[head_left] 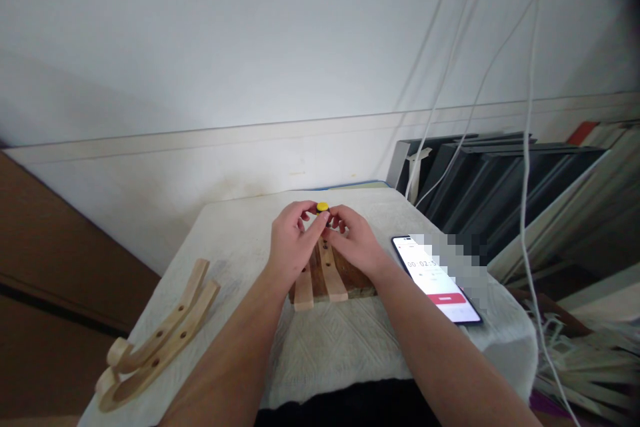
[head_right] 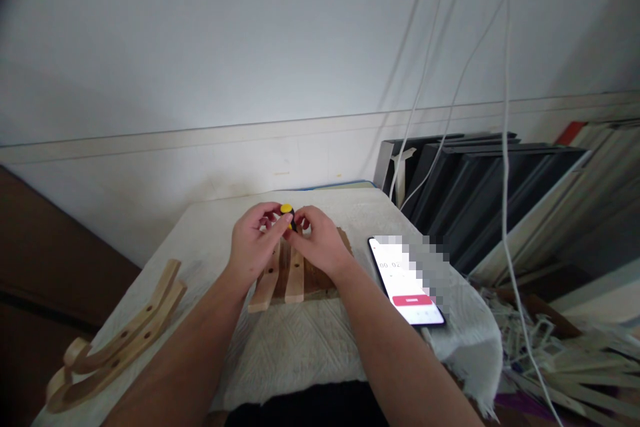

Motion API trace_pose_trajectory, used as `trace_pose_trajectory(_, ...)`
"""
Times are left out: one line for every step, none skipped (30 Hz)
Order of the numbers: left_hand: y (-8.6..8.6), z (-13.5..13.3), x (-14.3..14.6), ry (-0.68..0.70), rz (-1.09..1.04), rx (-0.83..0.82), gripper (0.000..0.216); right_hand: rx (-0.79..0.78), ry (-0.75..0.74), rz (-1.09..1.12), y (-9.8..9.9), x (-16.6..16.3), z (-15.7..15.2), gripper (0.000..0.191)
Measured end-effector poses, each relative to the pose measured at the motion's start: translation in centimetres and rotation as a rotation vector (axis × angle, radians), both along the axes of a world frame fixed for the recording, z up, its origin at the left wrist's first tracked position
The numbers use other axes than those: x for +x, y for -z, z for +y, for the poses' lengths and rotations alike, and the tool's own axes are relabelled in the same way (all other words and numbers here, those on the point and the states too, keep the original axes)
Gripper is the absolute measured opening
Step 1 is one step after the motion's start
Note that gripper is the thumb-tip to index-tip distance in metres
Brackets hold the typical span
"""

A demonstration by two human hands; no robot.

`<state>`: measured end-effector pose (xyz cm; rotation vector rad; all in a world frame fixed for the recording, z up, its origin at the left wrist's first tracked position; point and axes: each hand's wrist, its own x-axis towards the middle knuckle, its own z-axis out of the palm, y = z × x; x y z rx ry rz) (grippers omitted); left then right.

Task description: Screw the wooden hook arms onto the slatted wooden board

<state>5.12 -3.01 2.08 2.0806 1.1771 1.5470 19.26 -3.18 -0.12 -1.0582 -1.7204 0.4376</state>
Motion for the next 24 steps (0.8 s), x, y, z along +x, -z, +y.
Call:
trace_pose_trajectory(0.00,0.00,-0.04,0.002,0.006,0.004,0.019,0.015,-0.020,-0.007,-0.13,0.03,-0.11,0.012)
trace_pose_trajectory(0.00,0.00,-0.09,0.006,0.013,0.011,0.019,0.029,-0.038,-0.016,-0.24,0.04,-0.20,0.013)
trace_pose_trajectory(-0.01,0.00,-0.12,0.016,0.021,0.020,0.019,0.037,-0.049,-0.026,-0.31,0.05,-0.25,0.012)
trace_pose_trajectory(-0.02,-0.01,-0.15,0.030,0.027,0.029,0.019,0.039,-0.047,-0.032,-0.34,0.04,-0.28,0.011)
trace_pose_trajectory(-0.02,-0.02,-0.15,0.046,0.031,0.035,0.019,0.033,-0.034,-0.032,-0.33,0.02,-0.26,0.008)
trace_pose_trajectory(-0.02,-0.02,-0.14,0.055,0.031,0.036,0.019,0.021,-0.014,-0.027,-0.27,0.00,-0.22,0.006)
trace_pose_trajectory(-0.01,-0.03,-0.11,0.054,0.027,0.033,0.019,0.004,0.007,-0.016,-0.19,-0.03,-0.15,0.006)
trace_pose_trajectory(0.01,-0.03,-0.07,0.043,0.021,0.026,0.020,-0.011,0.026,-0.002,-0.09,-0.07,-0.07,0.008)
trace_pose_trajectory(0.03,-0.02,-0.04,0.026,0.016,0.018,0.020,-0.023,0.040,0.012,0.01,-0.09,0.00,0.010)
trace_pose_trajectory(0.05,-0.01,-0.01,0.007,0.013,0.011,0.021,-0.027,0.046,0.020,0.08,-0.10,0.06,0.011)
trace_pose_trajectory(0.06,0.01,0.00,-0.006,0.011,0.007,0.022,-0.024,0.047,0.022,0.13,-0.10,0.10,0.012)
trace_pose_trajectory(0.07,0.03,0.00,-0.010,0.010,0.006,0.022,-0.015,0.040,0.021,0.15,-0.08,0.11,0.012)
trace_pose_trajectory(0.07,0.05,-0.03,-0.002,0.013,0.005,0.021,-0.002,0.026,0.015,0.14,-0.05,0.10,0.013)
trace_pose_trajectory(0.07,0.07,-0.06,0.011,0.017,0.006,0.020,0.012,0.005,0.005,0.10,-0.02,0.07,0.013)
trace_pose_trajectory(0.06,0.08,-0.10,0.027,0.020,0.009,0.020,0.026,-0.016,-0.007,0.06,0.03,0.03,0.014)
trace_pose_trajectory(0.05,0.08,-0.13,0.043,0.021,0.013,0.020,0.034,-0.029,-0.018,0.02,0.07,-0.01,0.015)
trace_pose_trajectory(0.05,0.08,-0.14,0.057,0.021,0.018,0.022,0.036,-0.034,-0.026,0.00,0.10,-0.02,0.015)
trace_pose_trajectory(0.05,0.07,-0.13,0.064,0.020,0.019,0.023,0.031,-0.029,-0.028,0.01,0.12,-0.01,0.015)
trace_pose_trajectory(0.06,0.06,-0.11,0.060,0.015,0.020,0.024,0.020,-0.014,-0.024,0.05,0.12,0.02,0.013)
trace_pose_trajectory(0.08,0.05,-0.07,0.046,0.007,0.020,0.026,0.006,0.002,-0.014,0.11,0.11,0.07,0.012)
trace_pose_trajectory(0.09,0.05,-0.03,0.026,-0.003,0.019,0.027,-0.011,0.018,-0.004,0.18,0.09,0.13,0.011)
trace_pose_trajectory(0.09,0.04,0.02,0.004,-0.013,0.017,0.028,-0.026,0.032,0.006,0.25,0.07,0.18,0.011)
trace_pose_trajectory(0.09,0.04,0.05,-0.015,-0.020,0.015,0.027,-0.036,0.041,0.012,0.30,0.05,0.21,0.011)
trace_pose_trajectory(0.07,0.04,0.07,-0.025,-0.023,0.015,0.025,-0.038,0.047,0.016,0.32,0.03,0.22,0.012)
